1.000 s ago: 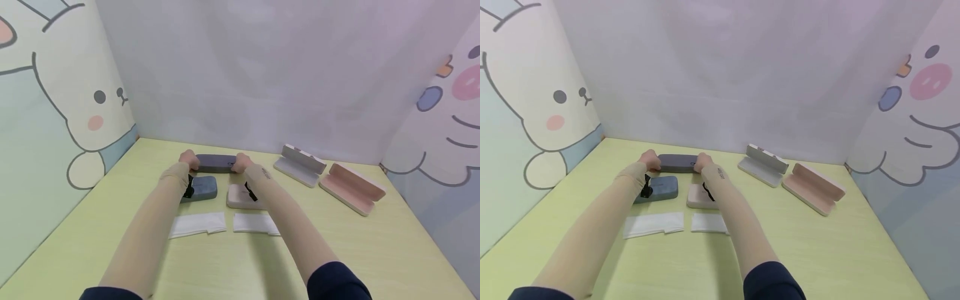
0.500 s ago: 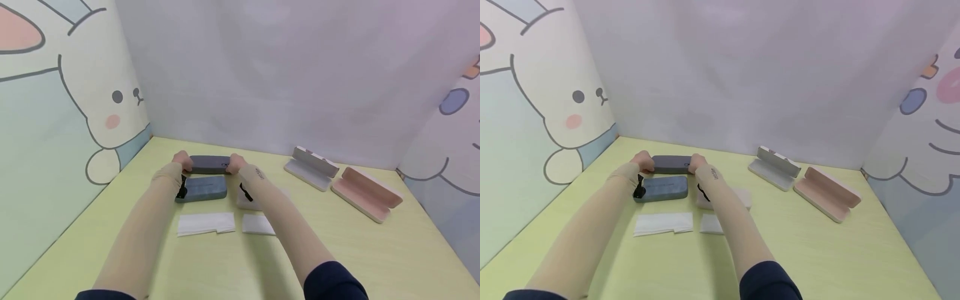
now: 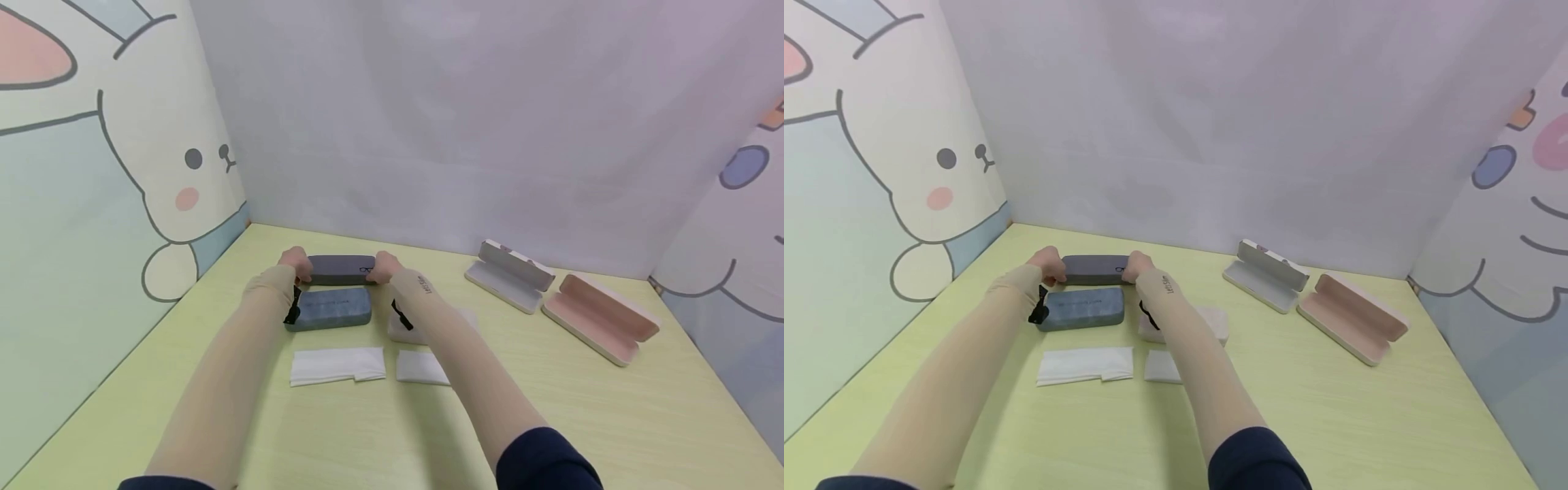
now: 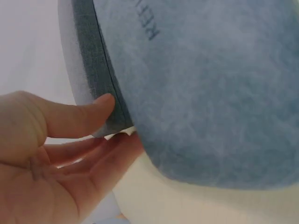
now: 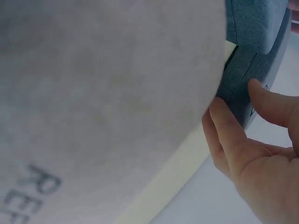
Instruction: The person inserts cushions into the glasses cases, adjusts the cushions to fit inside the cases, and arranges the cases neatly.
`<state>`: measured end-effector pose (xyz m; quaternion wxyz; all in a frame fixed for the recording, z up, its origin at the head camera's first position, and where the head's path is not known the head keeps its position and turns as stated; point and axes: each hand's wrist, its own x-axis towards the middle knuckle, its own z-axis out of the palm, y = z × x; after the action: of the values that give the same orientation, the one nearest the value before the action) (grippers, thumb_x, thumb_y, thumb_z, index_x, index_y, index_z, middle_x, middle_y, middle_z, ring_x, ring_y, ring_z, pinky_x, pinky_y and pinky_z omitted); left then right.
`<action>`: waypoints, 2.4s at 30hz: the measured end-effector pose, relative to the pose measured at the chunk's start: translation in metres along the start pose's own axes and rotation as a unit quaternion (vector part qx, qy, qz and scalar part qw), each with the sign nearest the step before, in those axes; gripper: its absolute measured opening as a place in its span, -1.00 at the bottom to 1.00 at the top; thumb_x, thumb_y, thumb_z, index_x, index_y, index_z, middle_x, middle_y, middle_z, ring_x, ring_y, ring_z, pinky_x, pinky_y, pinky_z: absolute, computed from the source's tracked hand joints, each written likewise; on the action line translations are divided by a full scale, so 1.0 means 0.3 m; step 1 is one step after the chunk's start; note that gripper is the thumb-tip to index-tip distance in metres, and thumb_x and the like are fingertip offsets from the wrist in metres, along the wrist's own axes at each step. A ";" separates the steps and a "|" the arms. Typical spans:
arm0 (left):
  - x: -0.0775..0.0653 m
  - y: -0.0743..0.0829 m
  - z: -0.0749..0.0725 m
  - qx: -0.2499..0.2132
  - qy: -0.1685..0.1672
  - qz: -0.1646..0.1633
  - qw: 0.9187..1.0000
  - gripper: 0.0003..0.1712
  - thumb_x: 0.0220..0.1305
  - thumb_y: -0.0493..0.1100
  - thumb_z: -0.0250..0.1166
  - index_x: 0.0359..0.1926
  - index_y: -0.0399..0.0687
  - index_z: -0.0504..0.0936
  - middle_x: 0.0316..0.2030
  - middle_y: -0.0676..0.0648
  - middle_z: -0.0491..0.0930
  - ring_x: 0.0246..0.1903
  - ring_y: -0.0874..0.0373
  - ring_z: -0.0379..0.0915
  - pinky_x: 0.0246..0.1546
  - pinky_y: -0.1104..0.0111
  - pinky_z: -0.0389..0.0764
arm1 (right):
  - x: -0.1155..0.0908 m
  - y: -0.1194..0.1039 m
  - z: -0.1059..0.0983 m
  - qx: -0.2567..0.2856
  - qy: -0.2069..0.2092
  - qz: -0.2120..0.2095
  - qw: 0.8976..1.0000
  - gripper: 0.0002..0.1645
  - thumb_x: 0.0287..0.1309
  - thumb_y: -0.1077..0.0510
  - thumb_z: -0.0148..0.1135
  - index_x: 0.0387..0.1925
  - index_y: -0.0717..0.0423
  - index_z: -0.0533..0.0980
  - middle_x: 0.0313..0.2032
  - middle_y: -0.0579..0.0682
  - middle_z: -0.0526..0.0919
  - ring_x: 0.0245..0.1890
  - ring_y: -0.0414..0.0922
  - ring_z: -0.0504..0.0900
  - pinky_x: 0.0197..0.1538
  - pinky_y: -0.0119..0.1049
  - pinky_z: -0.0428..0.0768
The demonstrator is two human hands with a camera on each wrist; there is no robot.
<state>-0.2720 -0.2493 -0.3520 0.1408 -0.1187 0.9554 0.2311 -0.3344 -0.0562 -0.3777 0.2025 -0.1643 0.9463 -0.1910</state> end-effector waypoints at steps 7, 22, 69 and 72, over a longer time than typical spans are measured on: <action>-0.004 0.059 -0.010 0.076 0.080 -0.009 0.994 -0.58 0.35 -0.27 -0.16 0.02 -0.43 0.52 0.11 -0.52 0.33 -0.05 -0.24 0.37 -0.13 0.06 0.47 | -0.056 0.055 -0.072 0.077 -0.029 -0.003 0.997 -0.29 0.17 0.19 0.29 0.27 0.40 0.24 0.23 0.26 0.42 -0.14 -0.02 0.65 -0.06 -0.31 0.65; 0.008 0.280 -0.028 -0.073 0.147 0.026 0.986 -0.37 0.33 0.13 0.10 0.13 -0.34 0.38 0.08 -0.34 0.44 0.01 -0.20 0.47 -0.02 0.04 0.54 | -0.189 0.202 -0.223 0.157 -0.028 -0.001 0.987 -0.09 0.26 0.12 0.18 0.44 0.36 -0.06 0.47 0.24 -0.01 0.26 0.20 0.43 0.27 -0.13 0.46; 0.139 0.738 0.322 -0.238 -0.008 0.093 0.967 0.07 0.20 0.45 0.02 0.45 -0.24 0.08 0.43 -0.27 0.14 0.40 -0.18 0.11 0.36 0.06 0.26 | -0.524 0.731 -0.272 0.423 0.098 0.235 0.869 0.07 0.30 -0.47 -0.42 0.50 0.17 -0.30 0.30 0.57 0.14 0.25 0.31 0.37 0.24 -0.01 0.49; 0.143 0.759 0.349 -0.248 -0.022 0.093 0.964 0.06 0.22 0.44 0.00 0.46 -0.24 0.06 0.44 -0.27 0.12 0.40 -0.17 0.10 0.36 0.07 0.27 | -0.515 0.722 -0.264 0.420 0.097 0.234 0.871 0.12 0.25 -0.53 -0.48 0.50 0.17 -0.34 0.30 0.61 0.10 0.17 0.32 0.46 0.14 -0.05 0.57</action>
<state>-0.3560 -0.0096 -0.3622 0.1053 -0.0550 0.8718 0.4752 -0.2867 0.2163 -0.3538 0.1988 0.1817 0.8024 -0.5325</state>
